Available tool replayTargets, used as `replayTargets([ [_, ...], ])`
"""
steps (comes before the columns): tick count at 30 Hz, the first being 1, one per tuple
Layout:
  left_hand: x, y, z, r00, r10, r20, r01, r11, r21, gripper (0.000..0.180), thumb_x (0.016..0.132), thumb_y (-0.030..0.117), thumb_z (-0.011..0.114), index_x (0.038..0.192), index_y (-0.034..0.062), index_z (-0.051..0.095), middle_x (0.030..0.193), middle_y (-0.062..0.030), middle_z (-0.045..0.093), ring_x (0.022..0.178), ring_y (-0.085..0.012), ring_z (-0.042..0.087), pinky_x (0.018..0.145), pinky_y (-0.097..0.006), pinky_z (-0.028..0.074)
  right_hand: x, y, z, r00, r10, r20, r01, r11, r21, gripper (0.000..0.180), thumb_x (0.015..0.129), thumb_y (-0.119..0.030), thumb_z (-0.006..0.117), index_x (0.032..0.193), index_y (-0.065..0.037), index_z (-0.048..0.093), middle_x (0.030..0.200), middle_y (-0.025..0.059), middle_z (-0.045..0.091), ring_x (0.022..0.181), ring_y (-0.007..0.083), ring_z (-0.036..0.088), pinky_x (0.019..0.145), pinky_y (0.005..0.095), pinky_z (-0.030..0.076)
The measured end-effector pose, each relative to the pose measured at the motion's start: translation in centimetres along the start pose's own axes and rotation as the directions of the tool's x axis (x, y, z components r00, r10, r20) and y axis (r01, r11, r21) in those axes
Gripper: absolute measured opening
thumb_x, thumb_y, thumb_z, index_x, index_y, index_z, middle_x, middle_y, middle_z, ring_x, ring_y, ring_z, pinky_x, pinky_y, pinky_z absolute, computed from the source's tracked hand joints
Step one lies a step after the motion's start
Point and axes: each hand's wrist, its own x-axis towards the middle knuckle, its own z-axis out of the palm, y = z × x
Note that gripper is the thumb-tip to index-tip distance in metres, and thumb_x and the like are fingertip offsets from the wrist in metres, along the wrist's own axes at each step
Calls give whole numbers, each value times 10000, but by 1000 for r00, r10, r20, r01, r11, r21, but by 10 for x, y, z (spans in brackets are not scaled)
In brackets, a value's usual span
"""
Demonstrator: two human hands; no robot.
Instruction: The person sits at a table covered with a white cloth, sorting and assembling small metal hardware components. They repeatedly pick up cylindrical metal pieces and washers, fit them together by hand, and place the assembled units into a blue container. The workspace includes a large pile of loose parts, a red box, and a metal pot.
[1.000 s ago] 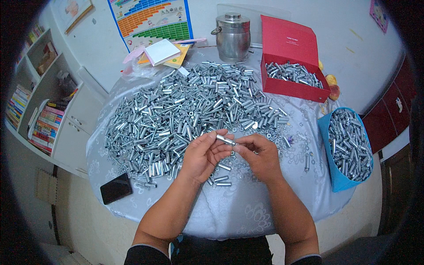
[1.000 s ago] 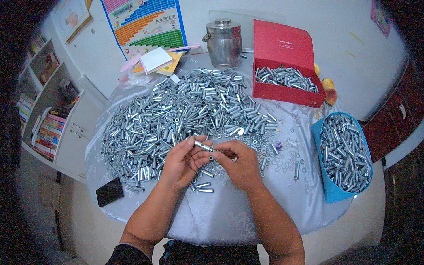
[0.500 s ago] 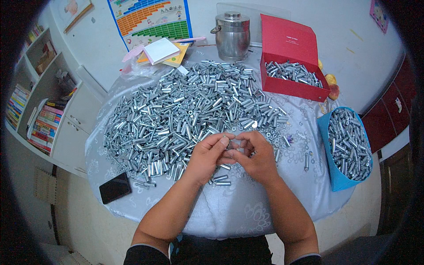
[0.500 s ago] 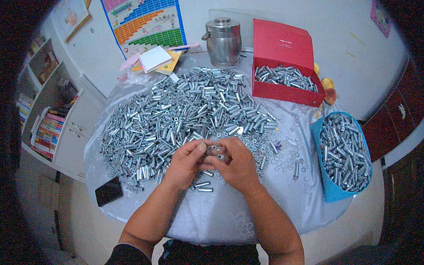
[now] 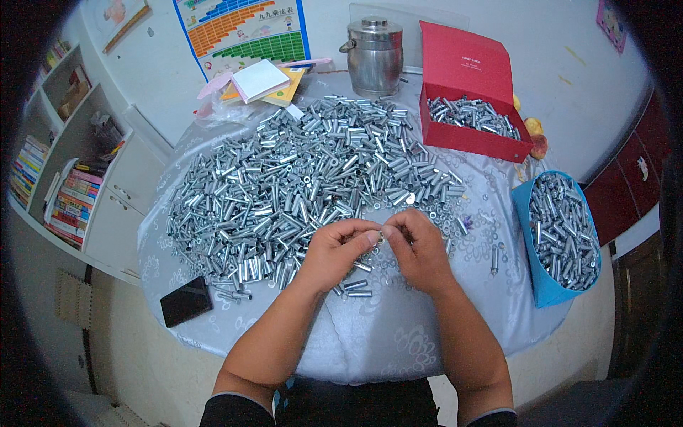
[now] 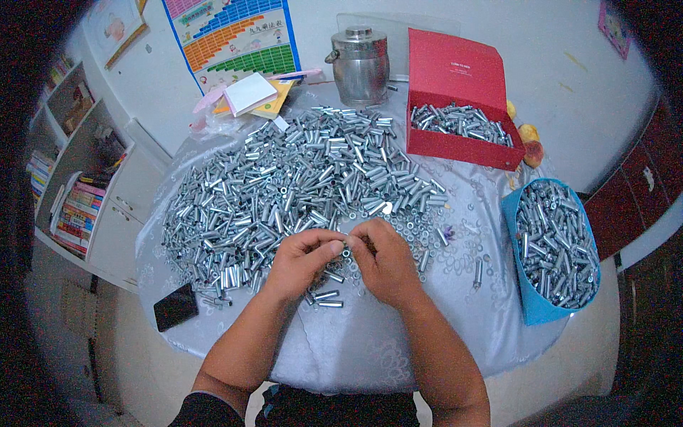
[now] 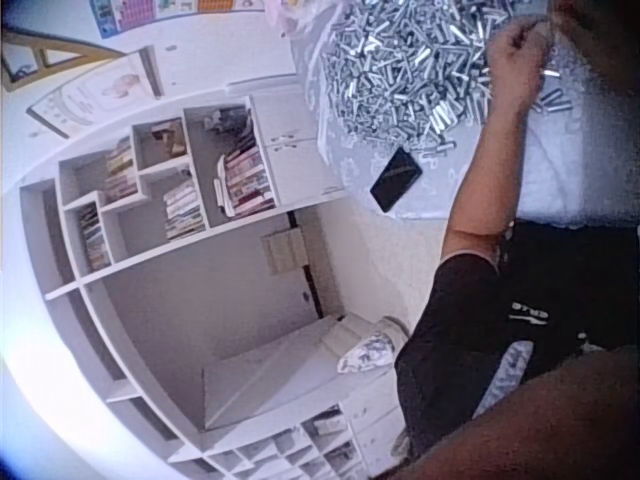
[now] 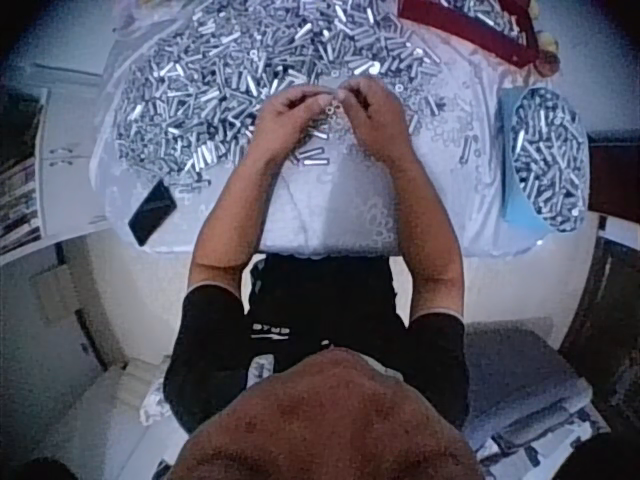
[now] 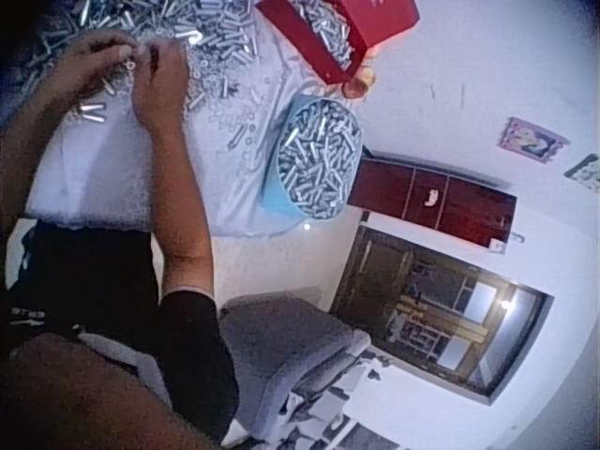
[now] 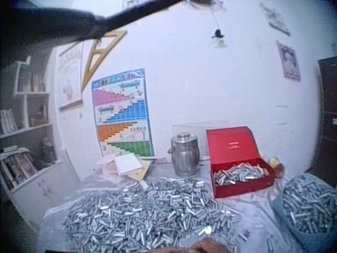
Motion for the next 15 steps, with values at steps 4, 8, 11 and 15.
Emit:
replayTargets([
  [4, 1, 3, -9, 986, -154, 65, 164, 967, -196, 205, 917, 156, 609, 1048, 5, 656, 734, -7, 606, 514, -45, 466, 459, -191, 363, -2, 6, 4, 994, 99, -40, -95, 991, 91, 89, 923, -112, 568, 893, -29, 555, 724, 14, 511, 632, 81, 481, 573, 239, 400],
  [8, 4, -3, -15, 975, -202, 95, 222, 922, -318, 213, 935, 187, 582, 1040, 13, 645, 701, -19, 586, 446, -69, 441, 403, -204, 345, -1, 9, 5, 986, 165, -13, -159, 968, 191, 92, 934, -113, 553, 884, -36, 541, 692, -9, 501, 610, 60, 476, 556, 221, 399],
  [11, 3, -2, -13, 981, -185, 63, 196, 919, -343, 209, 921, 159, 601, 1049, 0, 643, 709, -19, 597, 481, -64, 476, 427, -199, 372, -1, 7, 5, 976, 217, 1, -209, 939, 273, 112, 930, -126, 562, 889, -22, 556, 697, 25, 534, 597, 90, 513, 552, 249, 425],
  [15, 2, 0, -5, 997, -77, 26, 80, 984, -162, 235, 908, 117, 600, 1102, -12, 626, 764, -56, 643, 540, -94, 545, 481, -214, 447, -1, 2, 5, 956, 292, 17, -278, 888, 365, 119, 945, -133, 539, 920, -17, 551, 694, 40, 561, 579, 95, 536, 530, 250, 435],
])
